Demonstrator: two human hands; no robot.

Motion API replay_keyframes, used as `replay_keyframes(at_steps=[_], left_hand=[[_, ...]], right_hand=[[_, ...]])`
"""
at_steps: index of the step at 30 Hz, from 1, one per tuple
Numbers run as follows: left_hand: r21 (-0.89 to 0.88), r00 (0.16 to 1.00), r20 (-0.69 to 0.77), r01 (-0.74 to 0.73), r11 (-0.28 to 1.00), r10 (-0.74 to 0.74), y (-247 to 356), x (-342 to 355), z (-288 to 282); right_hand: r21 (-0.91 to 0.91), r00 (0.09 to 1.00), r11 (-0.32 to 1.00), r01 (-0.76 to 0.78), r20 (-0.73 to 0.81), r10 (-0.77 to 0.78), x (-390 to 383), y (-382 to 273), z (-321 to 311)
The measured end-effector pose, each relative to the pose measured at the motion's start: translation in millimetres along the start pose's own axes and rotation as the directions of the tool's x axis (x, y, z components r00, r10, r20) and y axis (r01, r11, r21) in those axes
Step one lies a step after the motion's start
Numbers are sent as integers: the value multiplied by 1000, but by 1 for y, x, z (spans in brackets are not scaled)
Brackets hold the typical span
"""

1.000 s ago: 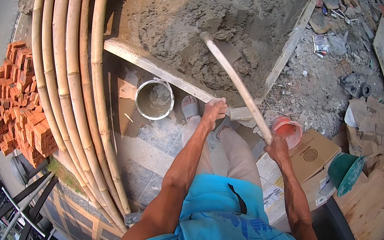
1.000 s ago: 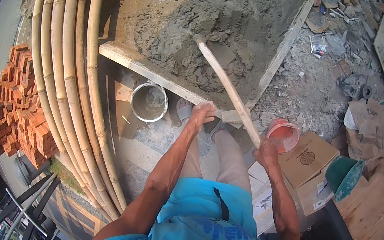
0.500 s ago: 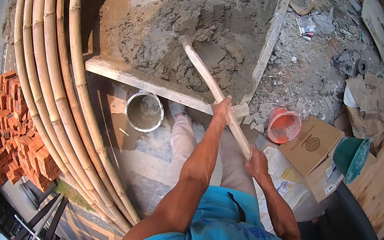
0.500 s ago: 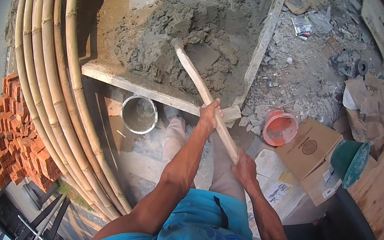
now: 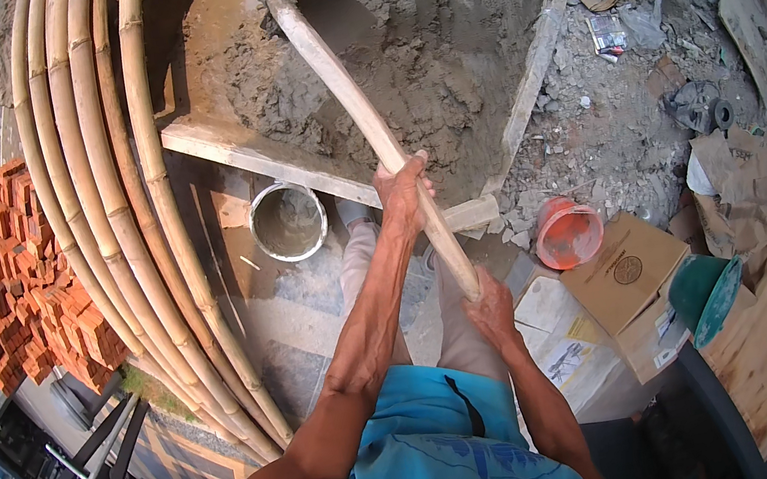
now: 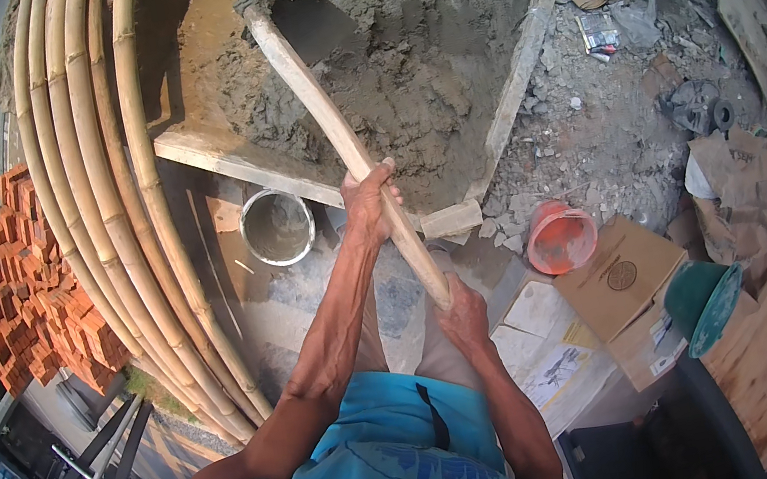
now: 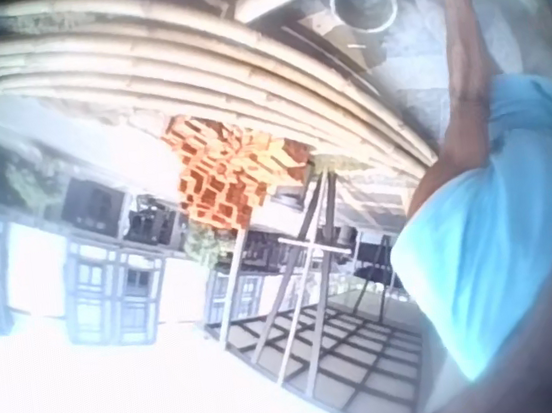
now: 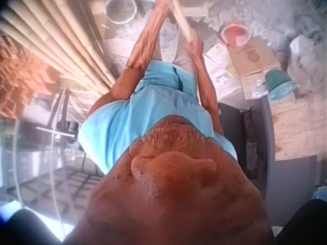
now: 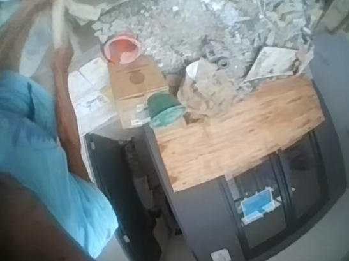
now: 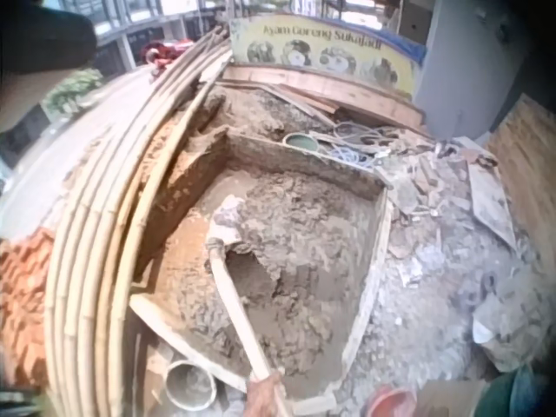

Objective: The person mixes mortar in a wooden frame using a hoe, سپس picks up a bucket and uses a small trowel to scoop water into it.

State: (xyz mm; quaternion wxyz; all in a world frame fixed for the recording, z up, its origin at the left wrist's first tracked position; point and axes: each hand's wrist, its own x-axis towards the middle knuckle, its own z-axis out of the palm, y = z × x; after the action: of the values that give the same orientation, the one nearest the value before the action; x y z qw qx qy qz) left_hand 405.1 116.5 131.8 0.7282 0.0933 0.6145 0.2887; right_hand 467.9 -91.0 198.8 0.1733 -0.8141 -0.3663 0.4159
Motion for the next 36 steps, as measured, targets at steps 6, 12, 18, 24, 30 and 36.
replay_keyframes(at_steps=[6, 12, 18, 24, 30, 36], left_hand=[[193, 989, 0, -148, 970, 151, 9, 34, -2], [239, 978, -183, 144, 960, -101, -103, 53, -19], [314, 942, -183, 328, 891, -282, -132, 17, 0], [104, 915, -38, 404, 909, -402, -133, 55, 20], [19, 917, -92, 392, 920, -389, -144, 50, 30], [31, 888, -117, 451, 892, -445, -163, -10, 25]], right_hand=[[125, 997, 992, 9, 70, -17, 38, 10, 33], [45, 944, 978, -204, 274, 184, 2, 60, 12], [59, 904, 942, -331, 308, 298, -44, 60, -26], [275, 911, 885, -376, 284, 299, -52, 31, -75], [132, 888, 899, -418, 268, 373, -79, 50, -90], [-113, 909, 926, -361, 181, 377, -132, 119, -79]])
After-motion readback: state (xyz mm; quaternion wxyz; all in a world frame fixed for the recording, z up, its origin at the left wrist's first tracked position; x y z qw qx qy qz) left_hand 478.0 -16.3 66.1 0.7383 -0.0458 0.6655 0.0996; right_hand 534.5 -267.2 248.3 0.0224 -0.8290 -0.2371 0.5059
